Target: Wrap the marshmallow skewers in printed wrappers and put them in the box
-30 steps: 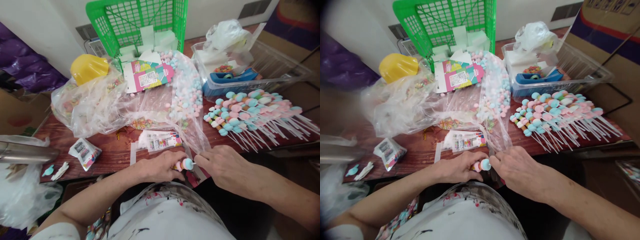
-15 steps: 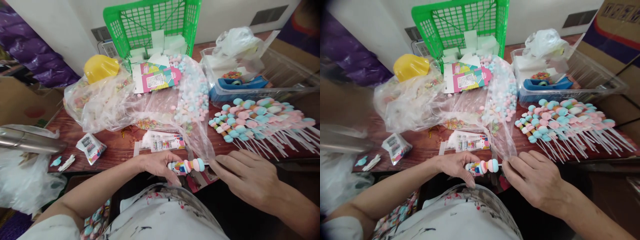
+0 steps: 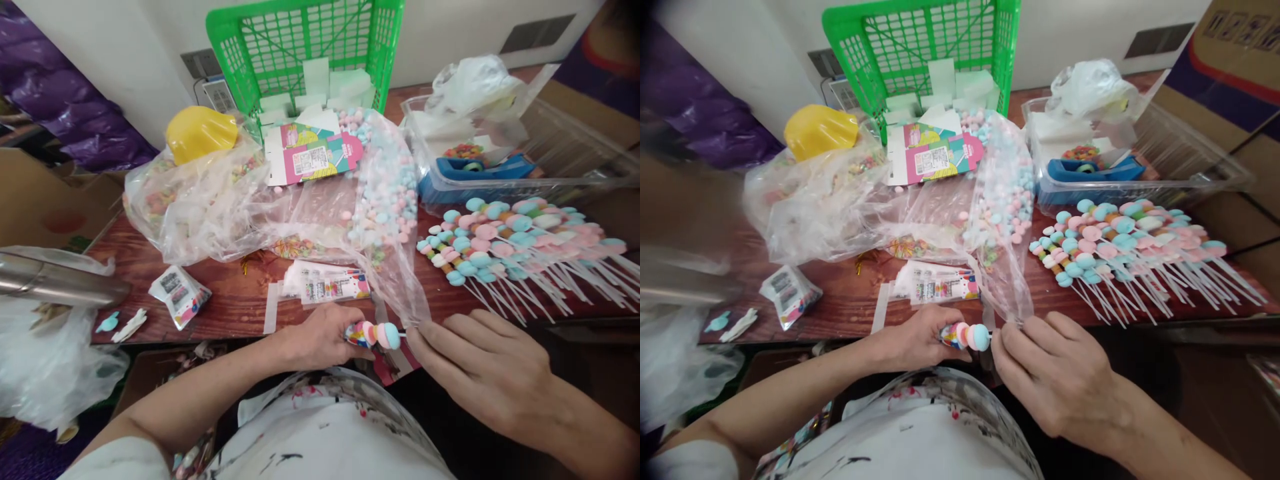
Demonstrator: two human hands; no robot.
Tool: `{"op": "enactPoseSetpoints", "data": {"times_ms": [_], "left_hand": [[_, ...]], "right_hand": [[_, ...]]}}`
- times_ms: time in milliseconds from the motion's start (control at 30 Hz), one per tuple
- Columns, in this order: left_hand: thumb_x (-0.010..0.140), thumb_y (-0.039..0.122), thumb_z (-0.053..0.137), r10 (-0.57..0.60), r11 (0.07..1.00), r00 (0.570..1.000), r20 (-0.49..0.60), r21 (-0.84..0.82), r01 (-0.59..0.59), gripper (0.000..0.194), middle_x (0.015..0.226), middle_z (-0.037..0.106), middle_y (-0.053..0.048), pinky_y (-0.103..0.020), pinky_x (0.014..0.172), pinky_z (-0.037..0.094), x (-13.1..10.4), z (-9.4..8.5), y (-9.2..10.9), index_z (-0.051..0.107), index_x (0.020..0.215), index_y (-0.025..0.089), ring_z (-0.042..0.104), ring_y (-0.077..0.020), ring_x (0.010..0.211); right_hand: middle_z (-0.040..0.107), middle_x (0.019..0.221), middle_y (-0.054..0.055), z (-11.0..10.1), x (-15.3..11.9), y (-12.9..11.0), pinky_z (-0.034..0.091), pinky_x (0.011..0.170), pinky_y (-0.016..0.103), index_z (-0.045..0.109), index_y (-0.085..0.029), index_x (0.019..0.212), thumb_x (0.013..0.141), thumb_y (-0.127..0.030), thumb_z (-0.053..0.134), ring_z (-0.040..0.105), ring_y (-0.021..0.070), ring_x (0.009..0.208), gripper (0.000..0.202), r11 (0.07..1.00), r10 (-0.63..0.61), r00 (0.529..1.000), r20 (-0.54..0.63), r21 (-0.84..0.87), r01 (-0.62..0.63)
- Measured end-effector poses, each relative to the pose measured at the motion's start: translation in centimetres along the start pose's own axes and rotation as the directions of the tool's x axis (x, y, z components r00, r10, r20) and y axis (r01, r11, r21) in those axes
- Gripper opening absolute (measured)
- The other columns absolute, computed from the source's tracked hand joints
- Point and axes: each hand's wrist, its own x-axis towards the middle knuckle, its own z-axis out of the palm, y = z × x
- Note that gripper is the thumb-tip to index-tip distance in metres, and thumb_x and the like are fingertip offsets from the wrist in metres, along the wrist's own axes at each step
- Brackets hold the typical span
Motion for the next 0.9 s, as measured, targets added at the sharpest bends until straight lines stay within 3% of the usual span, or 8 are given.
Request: {"op": "enactPoseSetpoints", "data": {"times_ms": [133,333,400,633,900], "left_hand": [[0.075,0.040,0.072,-0.044,0.992,0.996,-0.080,-0.125,0.033,0.030,0.077,0.064,0.001,-0.020,0.065,0.042,-0.2,-0.1,-0.3,0.065,0.088,0.014,0.057,-0.0129,0.072],[0.079,0.037,0.069,0.026,0.958,0.994,-0.104,0.285,0.005,0.027,0.084,0.065,-0.004,-0.025,0.068,0.039,-0.8,-0.2,0.0,0.063,0.092,0.014,0.059,-0.0176,0.077],[0.080,0.037,0.067,0.010,0.938,0.995,-0.099,0.346,0.025,0.026,0.083,0.065,-0.004,-0.026,0.067,0.038,-0.8,-0.3,0.2,0.062,0.092,0.014,0.059,-0.0185,0.077],[0.069,0.042,0.077,-0.067,0.995,0.994,0.085,0.077,0.060,0.033,0.069,0.059,0.004,-0.021,0.060,0.037,-0.3,-0.6,0.6,0.060,0.080,0.016,0.053,-0.0122,0.065],[0.065,0.037,0.080,-0.079,0.997,0.995,0.061,-0.024,0.080,0.034,0.071,0.054,0.006,-0.020,0.062,0.037,-0.6,-0.4,0.4,0.061,0.083,0.015,0.047,-0.0101,0.067]], "right_hand": [[0.064,0.075,0.005,1.4,-0.6,0.4,0.031,0.064,0.034,0.060,-0.014,0.094,0.083,0.000,0.039,0.050,0.0173,0.066,0.027,0.988,0.150,0.983,0.104,-0.047,-0.146],[0.058,0.068,0.000,2.3,-1.3,-0.2,0.027,0.061,0.031,0.057,-0.018,0.087,0.075,0.003,0.039,0.047,0.0155,0.057,0.030,0.957,0.274,0.942,0.193,0.043,-0.287],[0.055,0.065,-0.001,2.2,-1.0,-0.3,0.026,0.060,0.031,0.054,-0.020,0.081,0.074,0.004,0.039,0.046,0.0158,0.057,0.029,0.953,0.278,0.941,0.194,0.067,-0.295],[0.055,0.069,0.000,3.0,0.4,-1.1,0.023,0.061,0.033,0.052,-0.020,0.082,0.073,0.003,0.042,0.046,0.0179,0.061,0.026,0.979,0.135,0.964,0.229,0.121,-0.166],[0.056,0.073,0.000,4.3,2.5,-1.5,0.023,0.059,0.032,0.055,-0.019,0.082,0.076,-0.004,0.050,0.046,0.0156,0.063,0.016,0.942,0.125,0.952,0.278,0.267,-0.202]]}}
